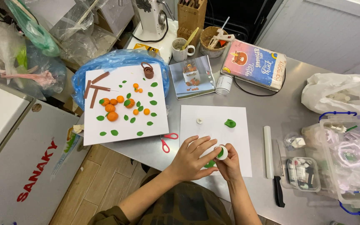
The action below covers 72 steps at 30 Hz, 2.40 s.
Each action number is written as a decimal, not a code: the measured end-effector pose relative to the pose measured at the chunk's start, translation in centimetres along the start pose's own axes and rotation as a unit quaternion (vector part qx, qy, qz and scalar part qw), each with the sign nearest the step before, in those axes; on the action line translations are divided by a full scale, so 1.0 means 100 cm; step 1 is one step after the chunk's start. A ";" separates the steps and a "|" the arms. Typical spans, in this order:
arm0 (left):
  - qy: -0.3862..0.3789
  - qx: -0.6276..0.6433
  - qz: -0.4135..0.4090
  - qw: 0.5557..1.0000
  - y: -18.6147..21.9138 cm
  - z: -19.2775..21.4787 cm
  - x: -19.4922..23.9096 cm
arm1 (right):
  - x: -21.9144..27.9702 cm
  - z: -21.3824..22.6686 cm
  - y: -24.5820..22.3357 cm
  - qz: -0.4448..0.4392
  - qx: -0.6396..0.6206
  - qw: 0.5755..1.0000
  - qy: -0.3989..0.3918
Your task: Decorating a cake topper with green and orange clay or fondant shapes on a stainless steel workbench.
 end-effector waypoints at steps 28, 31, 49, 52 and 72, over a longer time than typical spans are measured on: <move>-0.310 0.225 0.411 0.827 -0.166 -0.342 0.016 | -0.062 0.110 0.003 -0.185 0.725 0.655 0.104; -0.405 0.141 0.383 0.818 -0.164 -0.351 0.003 | -0.065 0.115 0.006 -0.214 0.721 0.650 0.109; -0.460 0.038 0.337 0.821 -0.153 -0.392 0.015 | -0.061 0.145 0.019 -0.227 0.727 0.634 0.134; -0.438 0.046 0.347 0.828 -0.154 -0.370 0.017 | -0.061 0.137 0.017 -0.220 0.721 0.644 0.130; -0.016 0.064 0.352 0.934 -0.126 -0.290 -0.041 | -0.054 0.143 0.008 -0.078 0.774 0.615 0.132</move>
Point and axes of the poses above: each hand's wrist, its own x-axis away from the middle knuckle, its own z-axis out of the back of the hand, y = z × x, the point moved 7 cm from there along -x, towards the middle knuckle, and after that the axes turned 7 degrees about -y, right-handed, at the moved point
